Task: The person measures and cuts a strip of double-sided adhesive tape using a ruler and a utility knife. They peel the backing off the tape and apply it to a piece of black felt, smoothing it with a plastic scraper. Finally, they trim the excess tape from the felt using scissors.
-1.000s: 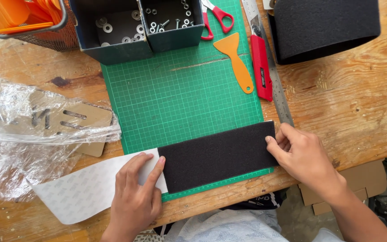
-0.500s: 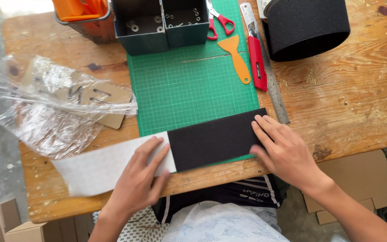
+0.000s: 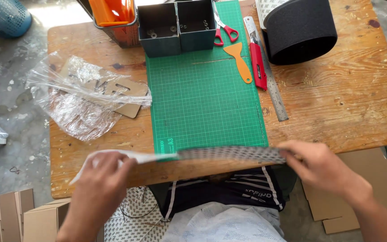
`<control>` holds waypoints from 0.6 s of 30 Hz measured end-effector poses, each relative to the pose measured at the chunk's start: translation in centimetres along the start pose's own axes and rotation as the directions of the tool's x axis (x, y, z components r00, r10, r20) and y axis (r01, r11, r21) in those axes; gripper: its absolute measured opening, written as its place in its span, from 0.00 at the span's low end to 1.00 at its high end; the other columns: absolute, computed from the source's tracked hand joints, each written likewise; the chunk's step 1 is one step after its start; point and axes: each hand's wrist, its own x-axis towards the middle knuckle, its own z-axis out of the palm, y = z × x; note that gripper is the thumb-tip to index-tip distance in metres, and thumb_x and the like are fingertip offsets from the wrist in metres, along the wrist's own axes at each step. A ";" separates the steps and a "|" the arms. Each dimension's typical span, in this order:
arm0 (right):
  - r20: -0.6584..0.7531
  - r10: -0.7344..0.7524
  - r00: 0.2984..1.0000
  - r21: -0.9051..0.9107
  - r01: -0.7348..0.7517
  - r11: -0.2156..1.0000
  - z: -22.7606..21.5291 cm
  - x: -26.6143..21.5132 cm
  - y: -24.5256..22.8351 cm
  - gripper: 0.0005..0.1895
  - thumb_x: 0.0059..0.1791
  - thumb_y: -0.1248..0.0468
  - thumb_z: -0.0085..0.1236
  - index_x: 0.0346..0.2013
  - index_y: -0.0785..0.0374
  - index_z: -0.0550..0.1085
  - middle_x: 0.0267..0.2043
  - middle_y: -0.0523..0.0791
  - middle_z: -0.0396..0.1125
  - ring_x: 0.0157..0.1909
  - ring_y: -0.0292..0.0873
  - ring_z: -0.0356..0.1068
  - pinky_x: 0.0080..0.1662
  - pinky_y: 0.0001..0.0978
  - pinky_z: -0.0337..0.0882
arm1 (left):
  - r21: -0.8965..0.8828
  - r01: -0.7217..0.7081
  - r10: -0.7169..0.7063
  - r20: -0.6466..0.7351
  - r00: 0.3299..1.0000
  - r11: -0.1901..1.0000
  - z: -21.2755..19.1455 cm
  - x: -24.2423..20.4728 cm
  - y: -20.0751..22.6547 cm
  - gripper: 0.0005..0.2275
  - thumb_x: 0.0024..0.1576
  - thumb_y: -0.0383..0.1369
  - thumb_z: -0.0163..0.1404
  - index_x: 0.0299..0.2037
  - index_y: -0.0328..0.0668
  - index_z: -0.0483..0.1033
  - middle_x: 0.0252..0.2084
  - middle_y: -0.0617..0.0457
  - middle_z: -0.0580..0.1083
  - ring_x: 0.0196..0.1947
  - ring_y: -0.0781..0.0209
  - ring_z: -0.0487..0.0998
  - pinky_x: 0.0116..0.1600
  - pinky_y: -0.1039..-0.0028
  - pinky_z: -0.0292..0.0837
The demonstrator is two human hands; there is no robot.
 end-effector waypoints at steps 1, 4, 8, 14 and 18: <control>0.017 0.103 0.995 0.191 -0.105 0.976 -1.2 0.9 -1.0 0.12 0.49 0.64 0.52 0.46 0.60 0.76 0.35 0.41 0.79 0.32 0.35 0.78 0.36 0.30 0.86 | 0.162 0.047 -0.033 -0.087 0.996 0.986 -1.7 0.9 -0.2 0.17 0.50 0.22 0.51 0.50 0.47 0.75 0.46 0.49 0.76 0.48 0.50 0.75 0.60 0.57 0.69; 0.117 0.397 0.910 0.263 -0.414 0.871 -1.8 4.5 -1.3 0.11 0.49 0.62 0.55 0.44 0.59 0.78 0.28 0.41 0.75 0.25 0.34 0.73 0.28 0.27 0.75 | 0.391 0.256 -0.067 -0.435 0.898 0.884 -4.8 4.2 -1.0 0.24 0.51 0.19 0.58 0.61 0.37 0.77 0.55 0.36 0.72 0.63 0.38 0.69 0.68 0.44 0.64; 0.205 0.413 0.887 0.412 -0.461 0.786 -0.6 8.8 -1.4 0.07 0.50 0.62 0.57 0.39 0.63 0.74 0.30 0.46 0.75 0.26 0.41 0.77 0.28 0.30 0.78 | 0.095 0.055 0.012 -0.592 0.806 0.994 -4.9 7.9 3.2 0.12 0.58 0.19 0.51 0.51 0.31 0.73 0.53 0.32 0.69 0.55 0.37 0.71 0.59 0.51 0.69; -0.074 0.320 0.945 -0.422 -0.320 0.848 1.2 11.0 0.8 0.21 0.50 0.43 0.57 0.38 0.58 0.79 0.24 0.44 0.75 0.28 0.48 0.78 0.37 0.43 0.76 | -0.234 -0.175 0.085 -0.350 0.933 0.956 5.3 9.8 9.7 0.24 0.56 0.40 0.54 0.62 0.42 0.70 0.58 0.35 0.67 0.64 0.32 0.65 0.65 0.44 0.58; -0.394 -0.163 0.904 -0.675 -0.165 0.719 3.6 16.3 6.7 0.17 0.49 0.44 0.57 0.38 0.53 0.74 0.32 0.41 0.64 0.41 0.45 0.68 0.39 0.38 0.71 | -0.204 0.011 -0.030 -0.087 0.996 0.979 9.1 10.5 10.8 0.32 0.62 0.55 0.40 0.73 0.48 0.54 0.72 0.30 0.52 0.73 0.25 0.44 0.70 0.41 0.40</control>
